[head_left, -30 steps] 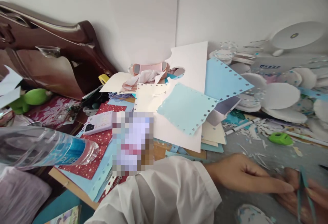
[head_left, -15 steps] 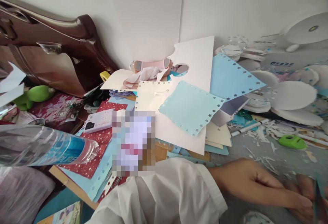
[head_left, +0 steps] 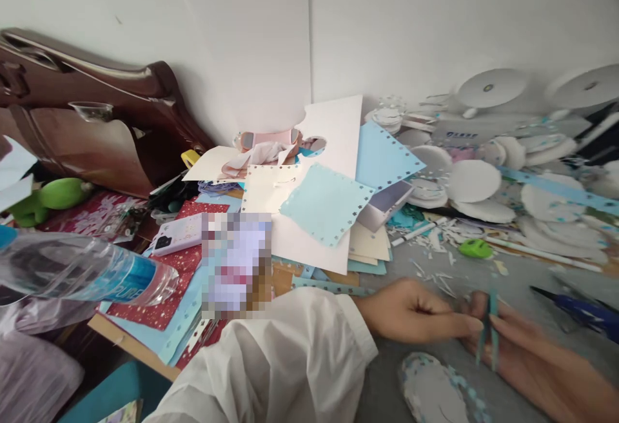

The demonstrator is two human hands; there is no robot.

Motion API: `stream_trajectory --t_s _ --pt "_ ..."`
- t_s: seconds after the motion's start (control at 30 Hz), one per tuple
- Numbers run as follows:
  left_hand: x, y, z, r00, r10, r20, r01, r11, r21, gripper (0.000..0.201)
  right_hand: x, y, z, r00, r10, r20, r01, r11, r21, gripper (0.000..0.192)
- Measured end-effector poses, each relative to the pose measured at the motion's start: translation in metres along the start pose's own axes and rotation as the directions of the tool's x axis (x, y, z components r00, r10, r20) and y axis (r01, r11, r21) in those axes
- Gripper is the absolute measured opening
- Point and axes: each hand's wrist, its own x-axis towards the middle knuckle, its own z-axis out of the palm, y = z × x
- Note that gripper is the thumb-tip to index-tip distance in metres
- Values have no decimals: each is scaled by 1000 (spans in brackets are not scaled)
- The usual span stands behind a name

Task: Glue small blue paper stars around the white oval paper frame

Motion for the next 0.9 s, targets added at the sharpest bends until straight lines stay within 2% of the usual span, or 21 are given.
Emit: stream_trajectory --t_s 0.07,0.1,0.17,0.27,0.3,0.33,0.4,0.43,0.47,0.5,0.57,0.67,0.77,0.9 --pt "-8 17 8 999 22 -47 -16 991 133 49 -4 -8 10 998 4 67 -5 1000 15 26" --pt "-14 29 13 995 72 -69 -54 969 241 48 -6 -11 14 996 -4 92 1 1000 25 25" --pt "-31 56 21 978 195 -79 -130 856 501 40 -8 -15 18 988 -22 151 13 998 56 21" --pt "-65 87 16 922 326 -209 -73 676 733 11 -9 -17 20 970 -37 241 3 990 139 14" --pt "-78 92 8 883 367 -292 1 620 784 3 -9 -17 20 965 -39 258 -6 985 172 13" --pt "-91 93 -3 819 397 -416 150 551 821 10 -9 -17 21 963 -39 268 -17 979 203 13" --pt "-116 86 -32 639 476 -604 481 365 797 26 -9 -16 21 959 -37 282 -36 968 248 14" --pt "-127 80 -48 567 470 -676 637 270 722 38 -8 -16 21 956 -40 289 -39 964 263 15" --pt "-136 73 -63 516 418 -748 763 172 623 49 -8 -16 21 953 -46 300 -40 961 275 15" --pt "-145 66 -76 450 369 -813 849 104 517 59 -8 -16 21 948 -55 314 -39 958 285 15" --pt "-156 56 -94 427 288 -857 879 90 468 66 -8 -16 22 937 -76 342 -33 953 301 15" --pt "-162 50 -103 383 210 -899 905 108 411 64 -7 -17 23 925 -105 365 -18 948 318 14" --pt "-161 52 -100 376 214 -901 907 115 406 64 -7 -17 23 918 -126 376 -5 944 330 13" --pt "-156 50 -100 394 243 -886 906 59 419 66 -5 -16 21 911 -140 388 -5 937 350 12"
